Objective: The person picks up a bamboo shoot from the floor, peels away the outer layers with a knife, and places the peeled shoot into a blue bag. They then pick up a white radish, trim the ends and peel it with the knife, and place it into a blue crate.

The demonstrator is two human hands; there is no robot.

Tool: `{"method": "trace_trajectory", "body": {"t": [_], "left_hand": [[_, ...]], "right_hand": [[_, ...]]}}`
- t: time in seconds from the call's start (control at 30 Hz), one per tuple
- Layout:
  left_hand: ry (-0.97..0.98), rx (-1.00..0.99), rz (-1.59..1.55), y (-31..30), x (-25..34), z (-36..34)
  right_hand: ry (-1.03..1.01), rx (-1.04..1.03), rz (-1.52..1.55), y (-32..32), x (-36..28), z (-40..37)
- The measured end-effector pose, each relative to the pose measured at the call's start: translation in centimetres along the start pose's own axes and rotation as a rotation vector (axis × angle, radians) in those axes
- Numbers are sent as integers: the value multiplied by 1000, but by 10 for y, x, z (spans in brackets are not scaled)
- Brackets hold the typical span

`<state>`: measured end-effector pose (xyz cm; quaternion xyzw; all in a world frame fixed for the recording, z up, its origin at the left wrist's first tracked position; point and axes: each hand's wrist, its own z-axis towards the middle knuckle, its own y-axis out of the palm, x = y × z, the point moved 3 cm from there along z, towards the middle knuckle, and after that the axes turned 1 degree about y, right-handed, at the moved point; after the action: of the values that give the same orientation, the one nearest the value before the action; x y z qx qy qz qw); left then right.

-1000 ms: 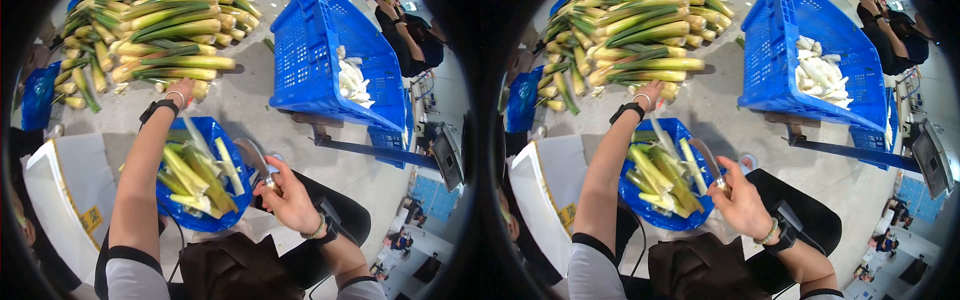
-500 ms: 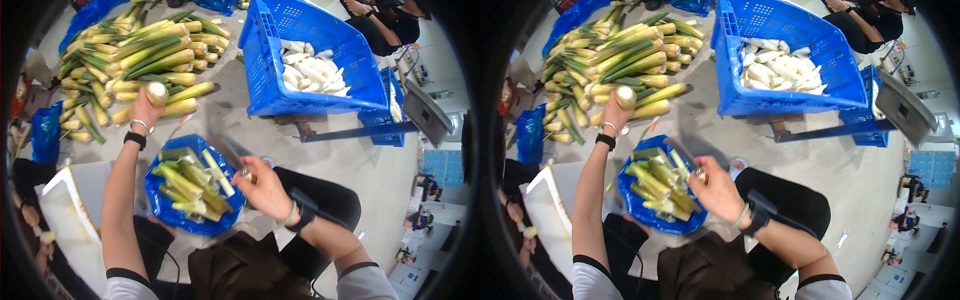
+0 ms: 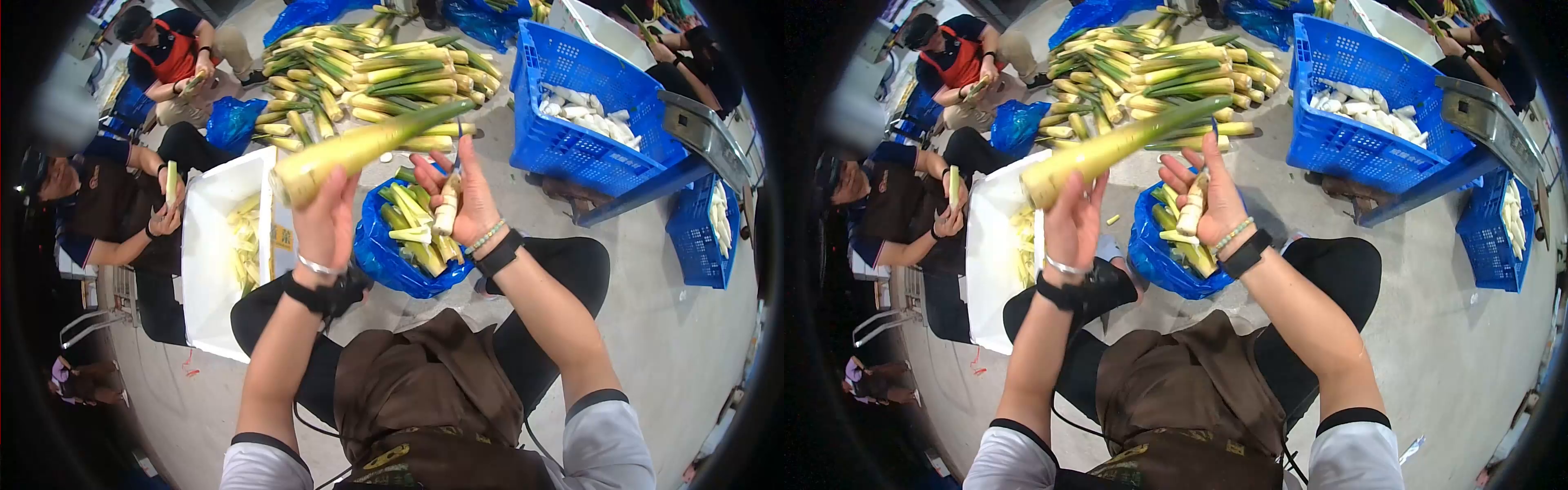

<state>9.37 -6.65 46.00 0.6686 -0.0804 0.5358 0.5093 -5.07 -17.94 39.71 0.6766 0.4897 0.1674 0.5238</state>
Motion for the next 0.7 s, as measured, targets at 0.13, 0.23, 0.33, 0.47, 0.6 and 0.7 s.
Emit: {"method": "trace_trajectory", "body": {"t": [0.13, 0.23, 0.33, 0.47, 0.6, 0.7], "left_hand": [[260, -146, 532, -12, 4, -75], [122, -340, 593, -26, -4, -112], [-426, -222, 147, -49, -8, -119], [-920, -333, -422, -51, -28, -113], [-996, -351, -98, -58, -50, -97], [-1050, -232, 191, -72, -64, -80]], "right_hand": [[128, 94, 99, 13, 39, -19], [209, 20, 8, 4, 54, -23], [318, -59, -67, -5, 60, -30], [322, 10, -394, -8, 69, -43], [83, 209, -707, -11, 63, -45], [-10, 429, -820, -60, 40, -31]]}}
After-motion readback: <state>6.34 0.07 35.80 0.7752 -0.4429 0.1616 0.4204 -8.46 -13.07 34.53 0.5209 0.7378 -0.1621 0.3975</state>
